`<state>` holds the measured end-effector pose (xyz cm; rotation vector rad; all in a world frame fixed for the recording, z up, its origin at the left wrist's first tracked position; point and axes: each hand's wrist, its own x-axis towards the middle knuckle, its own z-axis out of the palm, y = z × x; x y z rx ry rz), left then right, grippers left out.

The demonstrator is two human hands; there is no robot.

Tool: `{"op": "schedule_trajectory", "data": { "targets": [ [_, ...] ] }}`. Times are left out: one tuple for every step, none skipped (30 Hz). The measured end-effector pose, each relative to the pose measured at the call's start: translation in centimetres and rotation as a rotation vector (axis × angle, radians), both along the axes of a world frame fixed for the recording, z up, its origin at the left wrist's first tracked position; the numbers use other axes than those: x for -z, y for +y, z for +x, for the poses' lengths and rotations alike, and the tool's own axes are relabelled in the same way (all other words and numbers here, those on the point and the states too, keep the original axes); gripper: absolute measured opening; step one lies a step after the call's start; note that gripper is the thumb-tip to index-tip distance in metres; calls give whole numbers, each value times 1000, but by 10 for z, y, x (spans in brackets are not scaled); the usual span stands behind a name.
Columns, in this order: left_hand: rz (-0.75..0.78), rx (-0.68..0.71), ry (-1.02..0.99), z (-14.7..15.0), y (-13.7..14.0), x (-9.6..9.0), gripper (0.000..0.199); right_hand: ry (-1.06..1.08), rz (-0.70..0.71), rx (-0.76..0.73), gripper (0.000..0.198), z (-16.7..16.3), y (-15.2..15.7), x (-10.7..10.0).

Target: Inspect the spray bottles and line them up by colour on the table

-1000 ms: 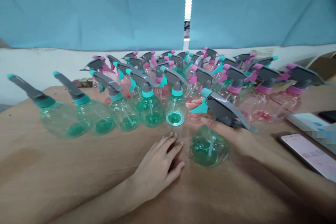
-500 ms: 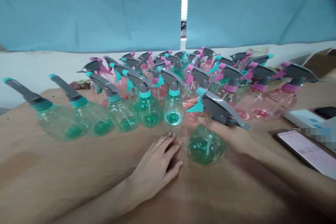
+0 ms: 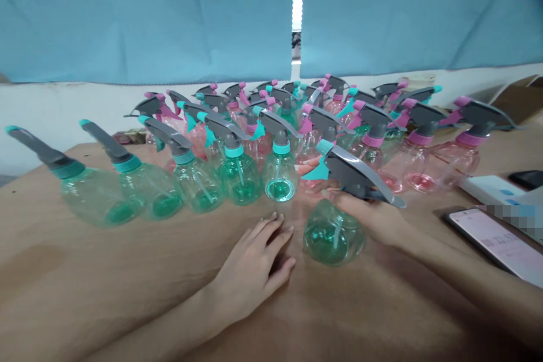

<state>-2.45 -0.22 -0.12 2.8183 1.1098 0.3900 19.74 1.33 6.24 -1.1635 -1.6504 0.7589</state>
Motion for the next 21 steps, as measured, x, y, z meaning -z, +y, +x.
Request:
{"op": "schedule_trajectory", "data": {
  "targets": [
    [2, -1, -4, 0, 0, 0, 42, -2, 12, -6, 14, 0, 0, 0],
    [4, -1, -10, 0, 0, 1, 41, -5, 24, -11, 14, 0, 0, 0],
    [4, -1, -16, 0, 0, 1, 41, -7, 31, -16, 14, 1, 0, 0],
    [3, -1, -20, 0, 0, 1, 41, -9, 28, -18, 15, 1, 0, 0],
    [0, 1, -21, 0, 0, 1, 42, -13, 20, -16, 18, 1, 0, 0],
    [-3, 2, -18, 0, 0, 0, 42, -16, 13, -14, 22, 2, -1, 0],
    [-6, 4, -13, 0, 0, 0, 42, -18, 7, -13, 26, 2, -1, -1],
    [-6, 6, -7, 0, 0, 0, 43, -16, 4, -12, 29, 2, -1, -1],
    [-7, 5, -2, 1, 0, -1, 43, -15, 6, -13, 31, 2, -1, -1],
    [-7, 3, -1, 1, 0, -1, 42, -13, 10, -14, 30, 1, -1, -1],
    [-6, 1, -3, 1, 0, -1, 42, -11, 14, -16, 27, 1, -1, -1],
    [-6, -1, -6, 1, 0, -1, 42, -7, 20, -16, 25, 1, 0, -1],
    [-6, -1, -10, 0, 0, -1, 42, -2, 27, -18, 23, 1, 0, -2],
    [-6, -1, -13, 0, 0, -1, 41, 5, 33, -23, 21, 1, 0, -2],
    [-6, 0, -14, 0, 0, -1, 42, 12, 37, -30, 20, 1, 0, -2],
    [-5, 0, -15, 0, 0, -1, 41, 20, 38, -38, 19, 0, 0, -3],
    [-5, 0, -13, 0, 0, -1, 41, 26, 34, -45, 18, 0, -1, -3],
    [-5, -2, -12, 0, 0, -1, 42, 31, 30, -51, 16, 0, -1, -4],
    [-4, -1, -10, 1, 0, -1, 42, 30, 25, -55, 15, 0, -1, -4],
    [-4, 0, -7, 1, 0, -1, 42, 29, 23, -56, 15, 0, -1, -5],
    [-4, 1, -5, 1, 0, -1, 42, 25, 17, -54, 14, -1, -1, -5]
  ]
}}
